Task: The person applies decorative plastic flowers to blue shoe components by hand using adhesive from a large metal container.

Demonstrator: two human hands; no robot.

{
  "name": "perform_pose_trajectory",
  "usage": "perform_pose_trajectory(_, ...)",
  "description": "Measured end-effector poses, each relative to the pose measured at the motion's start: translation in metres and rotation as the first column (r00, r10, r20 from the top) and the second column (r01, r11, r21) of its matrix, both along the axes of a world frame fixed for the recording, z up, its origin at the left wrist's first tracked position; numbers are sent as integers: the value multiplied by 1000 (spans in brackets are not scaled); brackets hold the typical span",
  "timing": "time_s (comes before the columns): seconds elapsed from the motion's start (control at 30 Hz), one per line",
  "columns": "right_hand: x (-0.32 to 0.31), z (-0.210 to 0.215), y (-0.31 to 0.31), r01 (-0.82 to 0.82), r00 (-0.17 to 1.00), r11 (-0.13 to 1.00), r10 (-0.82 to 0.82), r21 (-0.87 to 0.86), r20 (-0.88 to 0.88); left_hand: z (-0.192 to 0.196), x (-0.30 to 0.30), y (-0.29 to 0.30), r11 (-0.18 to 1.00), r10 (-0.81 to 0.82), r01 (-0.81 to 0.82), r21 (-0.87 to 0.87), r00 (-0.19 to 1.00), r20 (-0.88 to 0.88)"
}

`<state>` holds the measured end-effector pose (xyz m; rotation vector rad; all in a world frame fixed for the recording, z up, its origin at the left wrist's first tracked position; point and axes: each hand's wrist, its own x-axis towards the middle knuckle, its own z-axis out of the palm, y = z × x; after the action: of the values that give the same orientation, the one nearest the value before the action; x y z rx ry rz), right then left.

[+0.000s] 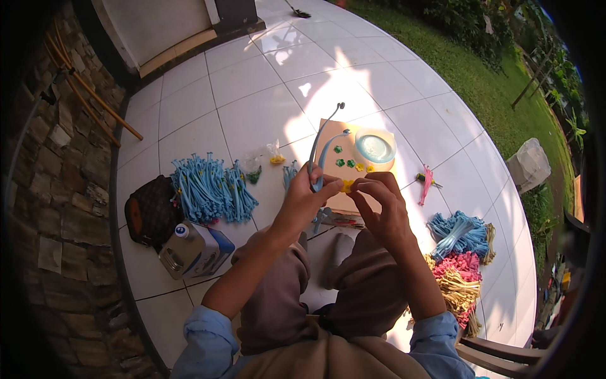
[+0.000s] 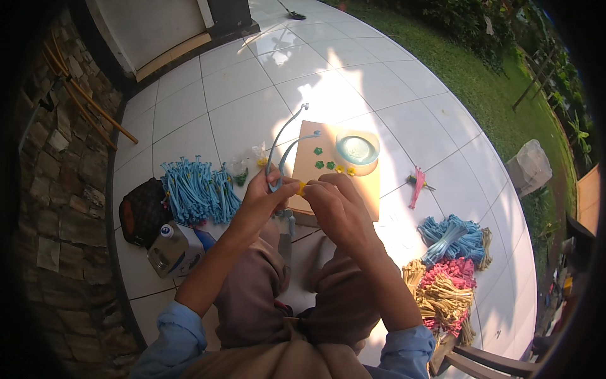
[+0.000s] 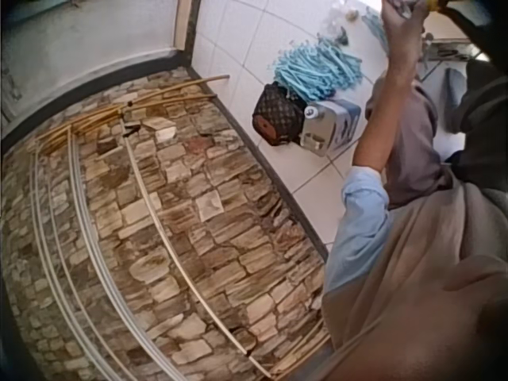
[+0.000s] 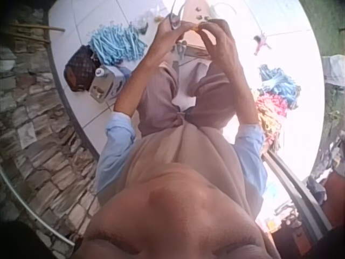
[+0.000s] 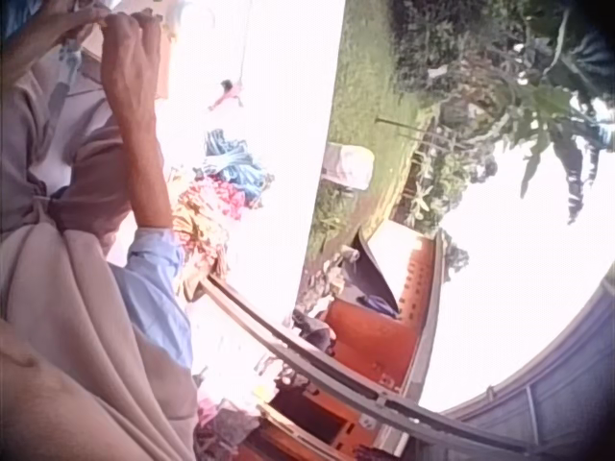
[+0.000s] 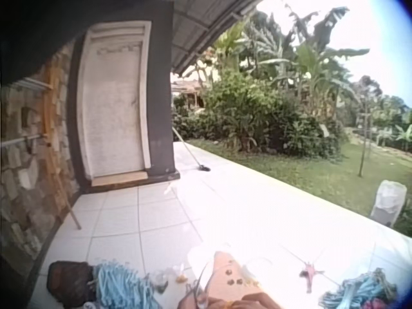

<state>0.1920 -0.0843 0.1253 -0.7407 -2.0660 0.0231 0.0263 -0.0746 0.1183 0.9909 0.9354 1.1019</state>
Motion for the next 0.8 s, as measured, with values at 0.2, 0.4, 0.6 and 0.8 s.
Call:
perform_pose_trajectory(0.2, -6, 8, -3, -444, 598, 732, -188, -517, -779, -3, 3, -5, 967, 39, -38, 253, 999, -2)
perform_pose_trajectory(0.4, -9, 6, 1, -607, 501, 554, -289, -569, -816, -7, 5, -6, 922, 120, -92, 376, 991, -51)
perform_pose_trajectory(0.6, -10, 9, 1, -585, 466, 575, -339, -573, -817, -3, 4, -6, 949, 211, -197, 247, 977, -33)
perform_pose_trajectory(0.8, -16, 6, 4, -649, 371, 553, -368, -522, -853, 1, 5, -8, 944, 231, -237, 229, 971, 55)
